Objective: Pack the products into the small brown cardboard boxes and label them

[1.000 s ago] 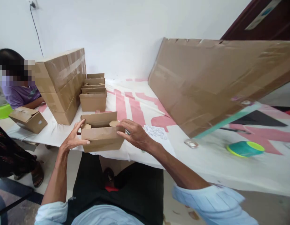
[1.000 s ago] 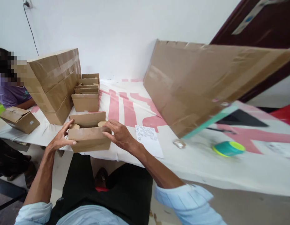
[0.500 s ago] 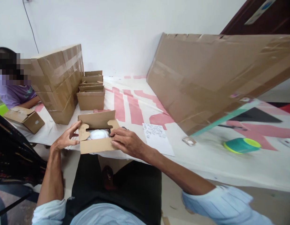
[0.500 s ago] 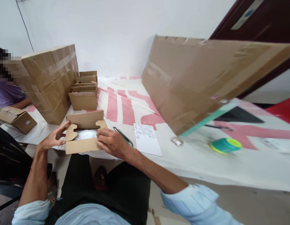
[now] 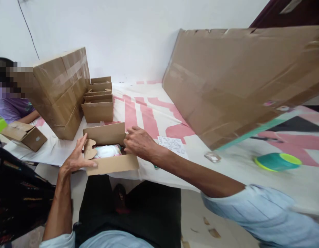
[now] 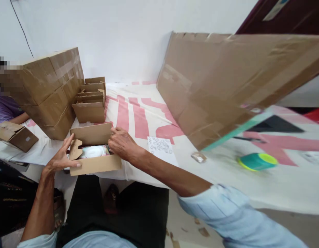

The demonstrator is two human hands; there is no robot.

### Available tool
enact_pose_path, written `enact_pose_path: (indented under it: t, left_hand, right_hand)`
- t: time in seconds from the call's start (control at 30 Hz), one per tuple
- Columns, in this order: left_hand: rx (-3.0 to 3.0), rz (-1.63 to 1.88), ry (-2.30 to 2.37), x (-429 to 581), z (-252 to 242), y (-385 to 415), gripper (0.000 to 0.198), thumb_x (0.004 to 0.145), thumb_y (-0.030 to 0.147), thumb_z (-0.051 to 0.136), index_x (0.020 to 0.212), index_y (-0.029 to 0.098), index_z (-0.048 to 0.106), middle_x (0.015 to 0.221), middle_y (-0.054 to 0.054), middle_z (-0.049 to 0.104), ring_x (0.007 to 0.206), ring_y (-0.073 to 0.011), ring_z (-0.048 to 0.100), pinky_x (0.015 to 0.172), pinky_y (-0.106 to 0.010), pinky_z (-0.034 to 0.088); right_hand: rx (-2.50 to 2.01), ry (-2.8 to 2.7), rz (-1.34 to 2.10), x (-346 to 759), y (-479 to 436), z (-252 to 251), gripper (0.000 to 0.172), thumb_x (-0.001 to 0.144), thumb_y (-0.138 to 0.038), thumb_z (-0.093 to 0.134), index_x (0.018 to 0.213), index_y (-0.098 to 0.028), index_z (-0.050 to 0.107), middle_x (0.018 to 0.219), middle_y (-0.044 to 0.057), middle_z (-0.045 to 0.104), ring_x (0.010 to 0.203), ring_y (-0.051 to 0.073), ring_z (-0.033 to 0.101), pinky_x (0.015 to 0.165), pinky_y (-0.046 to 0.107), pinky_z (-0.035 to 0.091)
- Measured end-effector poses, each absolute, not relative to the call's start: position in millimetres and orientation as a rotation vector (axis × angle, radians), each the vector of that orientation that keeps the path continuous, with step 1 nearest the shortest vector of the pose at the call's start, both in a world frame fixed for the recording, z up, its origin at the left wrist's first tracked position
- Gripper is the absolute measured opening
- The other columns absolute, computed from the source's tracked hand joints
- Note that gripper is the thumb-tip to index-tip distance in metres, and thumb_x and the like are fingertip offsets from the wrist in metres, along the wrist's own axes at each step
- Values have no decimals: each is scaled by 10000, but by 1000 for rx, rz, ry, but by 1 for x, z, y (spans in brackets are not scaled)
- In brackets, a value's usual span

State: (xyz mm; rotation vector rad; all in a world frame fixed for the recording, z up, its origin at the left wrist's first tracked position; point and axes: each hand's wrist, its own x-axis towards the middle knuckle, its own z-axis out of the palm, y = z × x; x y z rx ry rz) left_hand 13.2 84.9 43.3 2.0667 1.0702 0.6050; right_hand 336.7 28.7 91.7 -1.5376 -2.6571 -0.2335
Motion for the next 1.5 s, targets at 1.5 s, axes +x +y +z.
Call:
enact_pose_path:
  t: [1.5]
  left_hand:
    - [2383, 715, 1040, 15, 57, 99, 1019, 720, 608, 924, 1626, 541, 461, 1641, -52, 447, 1516, -469, 495, 1227, -710, 482]
  right_hand:
    - [-1093, -1287, 849, 398, 143, 144, 292, 943, -443, 756, 818, -186, 698, 756, 18, 716, 646, 107, 628, 628, 236, 554]
